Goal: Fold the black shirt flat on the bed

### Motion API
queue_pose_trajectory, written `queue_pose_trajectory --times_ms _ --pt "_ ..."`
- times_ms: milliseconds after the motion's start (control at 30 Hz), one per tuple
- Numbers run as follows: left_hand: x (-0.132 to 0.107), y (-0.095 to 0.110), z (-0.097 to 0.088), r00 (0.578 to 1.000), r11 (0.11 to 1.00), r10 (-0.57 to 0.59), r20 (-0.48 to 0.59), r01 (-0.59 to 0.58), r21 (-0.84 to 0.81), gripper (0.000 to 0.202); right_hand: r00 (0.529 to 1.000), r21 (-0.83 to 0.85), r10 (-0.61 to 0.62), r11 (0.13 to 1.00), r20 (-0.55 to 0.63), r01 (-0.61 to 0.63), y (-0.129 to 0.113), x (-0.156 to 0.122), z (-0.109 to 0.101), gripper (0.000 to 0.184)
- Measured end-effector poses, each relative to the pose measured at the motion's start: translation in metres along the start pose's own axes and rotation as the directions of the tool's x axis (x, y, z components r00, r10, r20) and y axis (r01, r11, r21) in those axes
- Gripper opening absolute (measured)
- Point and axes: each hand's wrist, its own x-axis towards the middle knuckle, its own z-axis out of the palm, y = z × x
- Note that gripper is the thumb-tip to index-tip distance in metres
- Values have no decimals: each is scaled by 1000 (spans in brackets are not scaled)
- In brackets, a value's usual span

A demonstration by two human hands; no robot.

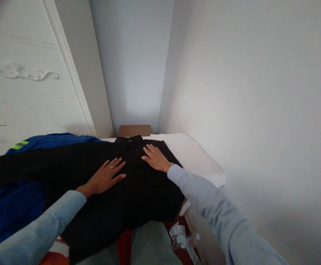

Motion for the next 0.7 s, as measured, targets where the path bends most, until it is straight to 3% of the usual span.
queue_pose_trajectory --times_ms 133,300,467,700 --pt "0 -2 2 1000 1000 7 -11 -7 -21 74 976 -83 217 973 -3 -217 38 11 3 69" --pt "0 -1 1 1000 1000 11 -11 -11 -22 73 953 -113 303 948 24 -298 67 9 13 70" --pt "-1 3 -5 999 1000 -8 36 8 -11 76 950 -135 312 943 31 -306 65 8 14 69" --pt "-6 9 -12 999 997 -6 54 10 -74 76 966 -93 256 961 -40 -259 45 21 15 63"
